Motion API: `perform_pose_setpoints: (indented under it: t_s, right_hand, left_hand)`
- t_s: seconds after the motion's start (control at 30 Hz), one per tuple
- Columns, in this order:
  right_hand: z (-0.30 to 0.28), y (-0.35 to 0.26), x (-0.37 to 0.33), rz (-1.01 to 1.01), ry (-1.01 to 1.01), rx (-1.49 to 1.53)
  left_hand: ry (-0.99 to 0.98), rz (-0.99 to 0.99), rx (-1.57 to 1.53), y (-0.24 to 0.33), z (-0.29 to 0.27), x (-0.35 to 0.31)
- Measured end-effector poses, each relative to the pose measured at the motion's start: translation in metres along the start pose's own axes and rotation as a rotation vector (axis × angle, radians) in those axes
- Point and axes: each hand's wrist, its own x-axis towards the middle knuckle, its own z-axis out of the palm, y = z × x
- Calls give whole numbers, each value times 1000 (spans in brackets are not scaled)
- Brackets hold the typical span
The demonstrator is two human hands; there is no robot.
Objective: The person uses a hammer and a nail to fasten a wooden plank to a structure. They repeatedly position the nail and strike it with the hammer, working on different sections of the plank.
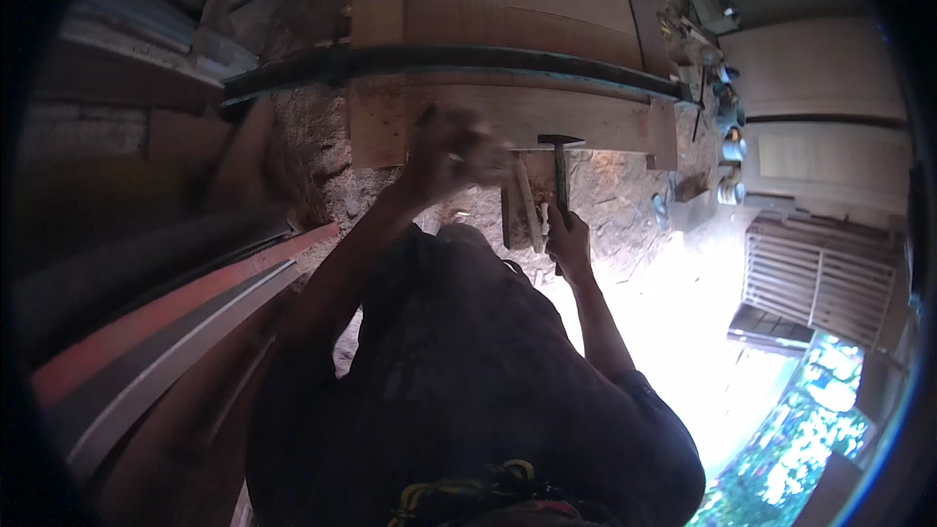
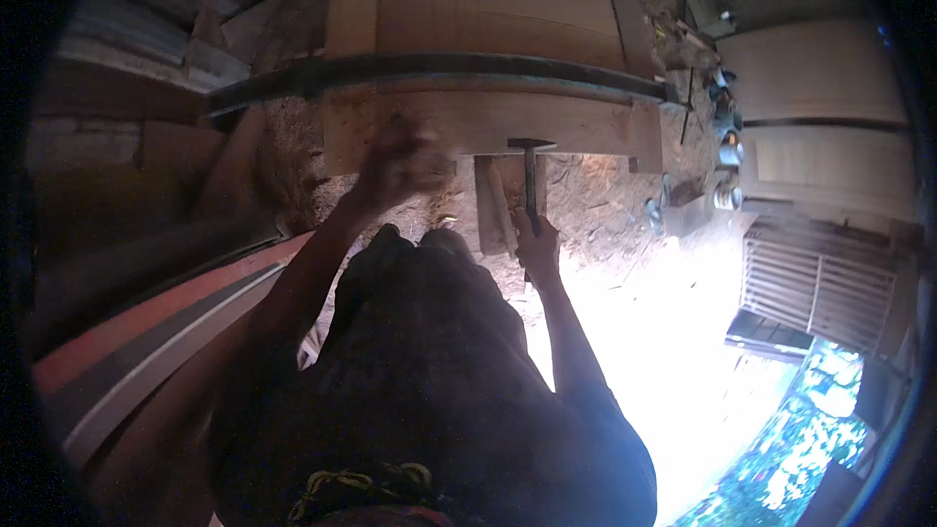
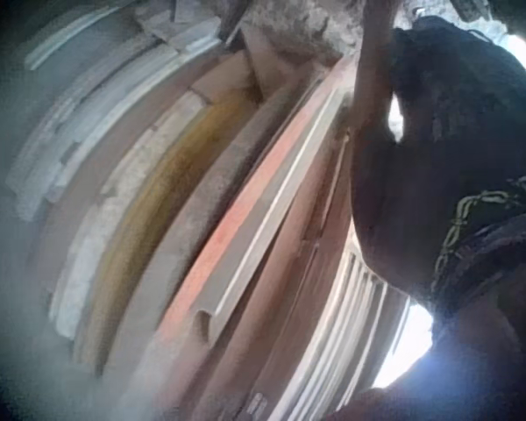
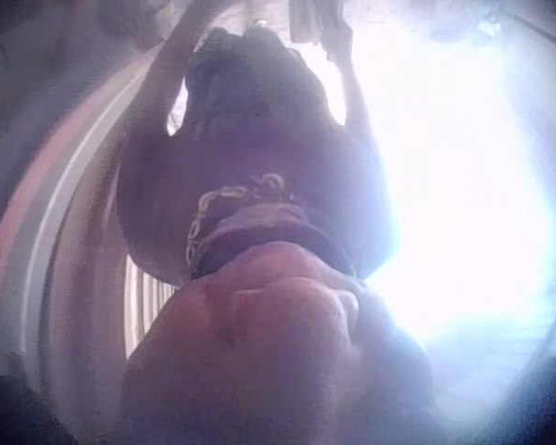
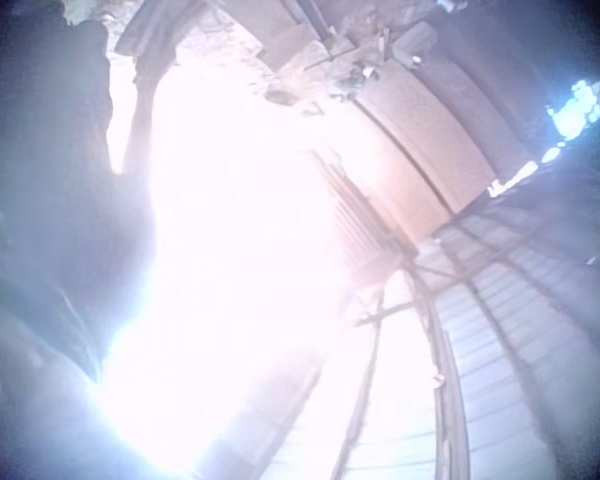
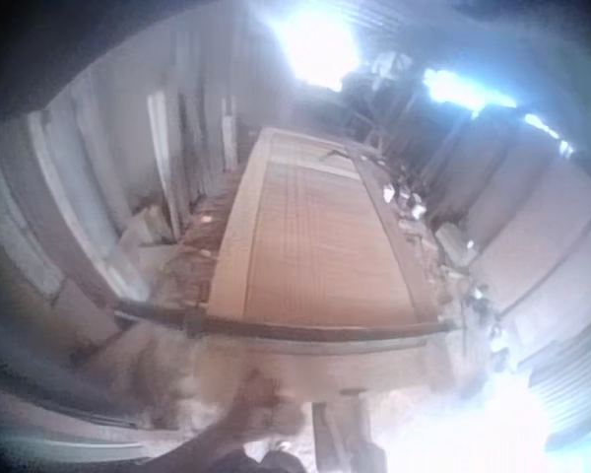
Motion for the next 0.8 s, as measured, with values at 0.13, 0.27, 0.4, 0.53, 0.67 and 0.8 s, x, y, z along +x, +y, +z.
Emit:
perform_pose_setpoints:
  t_s: [0.13,0.27,0.4,0.53,0.67,0.8]
  right_hand:
    - [-13,19,-6,72,84,111]
    - [-36,36,-9,69,139,103]
    - [-50,61,-22,155,162,234]
    - [-63,77,-19,261,170,225]
    - [-73,82,-13,210,200,273]
    - [-93,61,-2,261,255,342]
  left_hand:
    - [-374,330,524,-17,96,39]
    - [-428,298,662,-58,154,60]
    - [-523,10,607,-56,172,94]
    - [-228,218,436,-41,142,84]
    - [-31,-613,-162,-54,71,28]
    - [143,-638,761,-91,-60,-14]
